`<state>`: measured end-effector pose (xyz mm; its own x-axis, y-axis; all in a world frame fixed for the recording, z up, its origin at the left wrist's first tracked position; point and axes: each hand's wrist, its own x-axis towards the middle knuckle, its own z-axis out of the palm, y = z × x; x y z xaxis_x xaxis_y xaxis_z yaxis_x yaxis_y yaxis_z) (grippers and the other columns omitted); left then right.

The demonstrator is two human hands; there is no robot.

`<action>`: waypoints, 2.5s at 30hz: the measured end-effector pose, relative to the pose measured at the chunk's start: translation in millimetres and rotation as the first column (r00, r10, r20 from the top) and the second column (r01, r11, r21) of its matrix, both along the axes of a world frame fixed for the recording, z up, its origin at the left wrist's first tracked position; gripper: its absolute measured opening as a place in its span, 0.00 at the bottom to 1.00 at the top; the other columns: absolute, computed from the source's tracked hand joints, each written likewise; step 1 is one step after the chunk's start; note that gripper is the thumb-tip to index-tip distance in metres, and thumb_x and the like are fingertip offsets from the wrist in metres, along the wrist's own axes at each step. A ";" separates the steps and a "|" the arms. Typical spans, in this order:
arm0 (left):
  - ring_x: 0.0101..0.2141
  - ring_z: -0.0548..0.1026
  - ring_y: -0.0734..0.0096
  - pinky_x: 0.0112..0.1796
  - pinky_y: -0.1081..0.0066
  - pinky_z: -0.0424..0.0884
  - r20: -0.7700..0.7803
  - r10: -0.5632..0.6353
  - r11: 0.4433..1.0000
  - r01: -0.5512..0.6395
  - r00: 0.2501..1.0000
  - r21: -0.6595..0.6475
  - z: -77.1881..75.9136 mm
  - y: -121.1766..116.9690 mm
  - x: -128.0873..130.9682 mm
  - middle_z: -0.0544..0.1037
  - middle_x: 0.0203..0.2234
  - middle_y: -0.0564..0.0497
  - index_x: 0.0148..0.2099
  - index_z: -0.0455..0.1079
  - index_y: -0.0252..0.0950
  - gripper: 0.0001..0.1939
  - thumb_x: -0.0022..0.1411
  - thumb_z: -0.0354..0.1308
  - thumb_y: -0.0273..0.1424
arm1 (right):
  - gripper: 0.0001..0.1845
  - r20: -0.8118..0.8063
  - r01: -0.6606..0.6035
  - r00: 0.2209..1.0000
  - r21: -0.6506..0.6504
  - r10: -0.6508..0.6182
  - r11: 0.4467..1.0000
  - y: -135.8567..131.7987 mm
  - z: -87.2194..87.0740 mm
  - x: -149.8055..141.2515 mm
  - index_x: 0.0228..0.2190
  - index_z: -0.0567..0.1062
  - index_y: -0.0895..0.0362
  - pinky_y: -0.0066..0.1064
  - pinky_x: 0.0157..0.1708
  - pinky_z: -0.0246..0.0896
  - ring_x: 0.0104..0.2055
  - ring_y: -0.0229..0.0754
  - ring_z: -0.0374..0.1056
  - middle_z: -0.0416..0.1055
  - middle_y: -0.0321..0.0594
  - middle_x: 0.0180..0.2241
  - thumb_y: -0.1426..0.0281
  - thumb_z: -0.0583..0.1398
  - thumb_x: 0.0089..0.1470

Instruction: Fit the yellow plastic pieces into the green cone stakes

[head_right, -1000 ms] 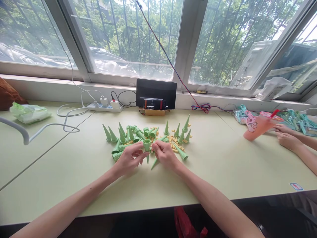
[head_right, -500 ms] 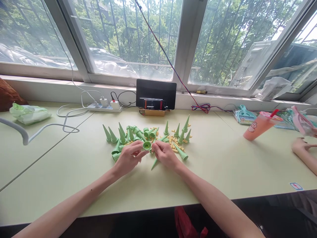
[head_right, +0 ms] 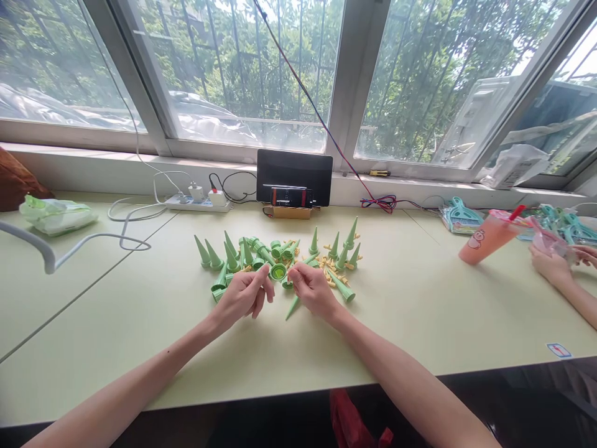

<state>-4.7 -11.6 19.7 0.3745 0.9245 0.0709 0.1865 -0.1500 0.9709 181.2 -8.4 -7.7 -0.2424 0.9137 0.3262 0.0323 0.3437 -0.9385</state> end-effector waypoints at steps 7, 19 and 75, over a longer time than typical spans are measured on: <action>0.10 0.65 0.78 0.13 0.76 0.55 0.152 -0.138 0.959 0.170 0.979 -0.225 -1.2 3.6 -2.8 0.75 0.16 0.45 0.24 0.74 0.28 0.35 0.65 0.47 0.55 | 0.24 0.106 -0.020 0.994 0.069 0.013 0.997 -2.9 -3.0 -0.9 0.24 0.62 0.55 0.26 0.18 0.45 0.19 0.32 0.48 0.51 0.29 0.18 0.51 0.53 0.63; 0.14 0.66 0.76 0.18 0.74 0.62 0.197 -0.240 0.942 0.277 0.951 -0.190 -5.3 5.3 -6.5 0.72 0.14 0.50 0.31 0.71 0.30 0.28 0.65 0.51 0.52 | 0.24 0.146 0.011 0.989 0.049 -0.019 0.999 -3.9 1.2 0.7 0.23 0.63 0.55 0.26 0.18 0.46 0.19 0.33 0.49 0.54 0.30 0.17 0.51 0.53 0.63; 0.15 0.69 0.76 0.21 0.75 0.66 0.060 -0.158 0.985 0.161 0.986 -0.054 -6.2 3.6 -3.9 0.72 0.15 0.53 0.30 0.68 0.33 0.23 0.65 0.54 0.49 | 0.20 0.141 0.094 0.983 0.181 -0.121 0.979 -0.1 -5.5 0.0 0.25 0.63 0.55 0.26 0.21 0.49 0.20 0.33 0.52 0.54 0.29 0.18 0.58 0.53 0.65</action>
